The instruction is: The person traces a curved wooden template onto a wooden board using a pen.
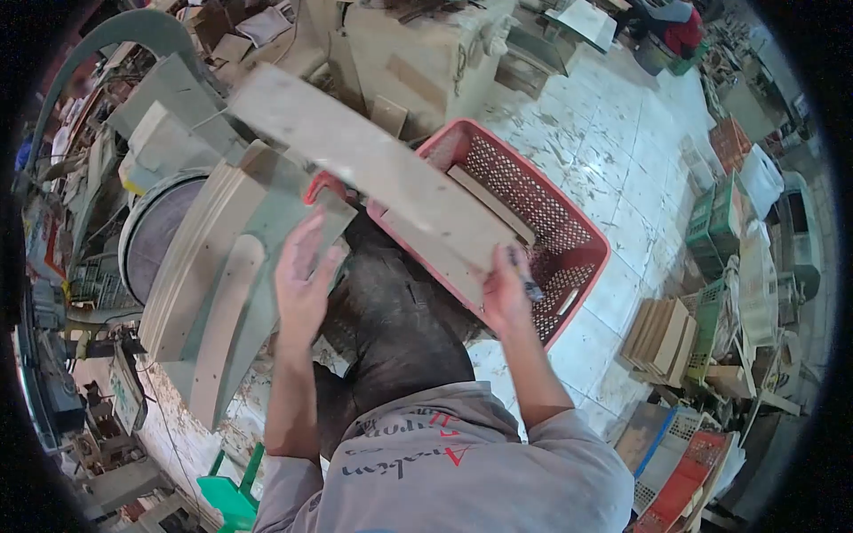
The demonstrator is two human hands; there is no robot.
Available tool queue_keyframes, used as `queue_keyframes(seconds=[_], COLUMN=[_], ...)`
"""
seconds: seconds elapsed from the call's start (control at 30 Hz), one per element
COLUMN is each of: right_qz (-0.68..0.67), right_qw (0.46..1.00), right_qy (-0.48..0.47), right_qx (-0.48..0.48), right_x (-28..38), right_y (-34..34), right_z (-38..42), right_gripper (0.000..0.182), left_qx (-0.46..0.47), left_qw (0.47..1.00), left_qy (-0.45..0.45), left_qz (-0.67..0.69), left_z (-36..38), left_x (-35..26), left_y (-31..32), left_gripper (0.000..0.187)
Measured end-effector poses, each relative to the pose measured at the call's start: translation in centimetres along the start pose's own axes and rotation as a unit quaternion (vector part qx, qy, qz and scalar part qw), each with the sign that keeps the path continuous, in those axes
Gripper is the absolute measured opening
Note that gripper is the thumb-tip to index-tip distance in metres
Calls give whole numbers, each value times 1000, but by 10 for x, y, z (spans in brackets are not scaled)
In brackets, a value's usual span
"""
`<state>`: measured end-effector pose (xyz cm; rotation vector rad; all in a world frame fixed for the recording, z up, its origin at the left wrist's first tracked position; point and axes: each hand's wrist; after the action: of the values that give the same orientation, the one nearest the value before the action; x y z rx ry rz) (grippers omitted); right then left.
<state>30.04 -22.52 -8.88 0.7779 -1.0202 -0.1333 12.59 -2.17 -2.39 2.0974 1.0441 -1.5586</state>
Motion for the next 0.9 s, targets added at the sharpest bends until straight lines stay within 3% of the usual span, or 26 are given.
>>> queue_keyframes(seconds=[0.07, 0.17, 0.23, 0.33, 0.47, 0.73, 0.77, 0.9], right_qz=[52, 74, 99, 125, 178, 227, 226, 208], right_qw=[996, 992, 975, 962, 948, 935, 954, 942], right_qy=[-56, -71, -90, -73, -68, -26, -20, -23], right_qx=[-37, -75, -176, -230, -254, -269, -194, -262], right_x=[19, 31, 29, 13, -25, -56, -71, -69], right_y=[-45, -107, -140, -194, -259, -278, -330, -277], right_z=[-16, -33, -44, -70, -126, -226, -256, -271], right_gripper=[25, 22, 23, 24, 30, 19, 19, 18], left_qx=[-23, -34, -59, -54, -57, -68, -71, -69], left_qw=[999, 990, 987, 978, 980, 963, 962, 958], left_qy=[-35, -82, -120, -129, -114, -150, -152, -160], left_qz=[10, -114, -86, -155, -151, -213, -215, -226], left_z=[1, 4, 6, 7, 3, 3, 2, 0], left_x=[7, 26, 34, 34, 34, 27, 26, 23], left_y=[-14, -38, -41, -40, -42, -37, -37, -36], left_gripper=[33, 28, 22, 21, 21, 16, 16, 17])
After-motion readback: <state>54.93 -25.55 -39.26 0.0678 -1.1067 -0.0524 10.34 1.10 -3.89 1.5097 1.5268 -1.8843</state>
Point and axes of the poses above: each hand's wrist, its own z-axis away from the middle knuckle, its own y-axis out of the palm, x = y × z, and after that the axes turned 5 degrees about x, right-handed
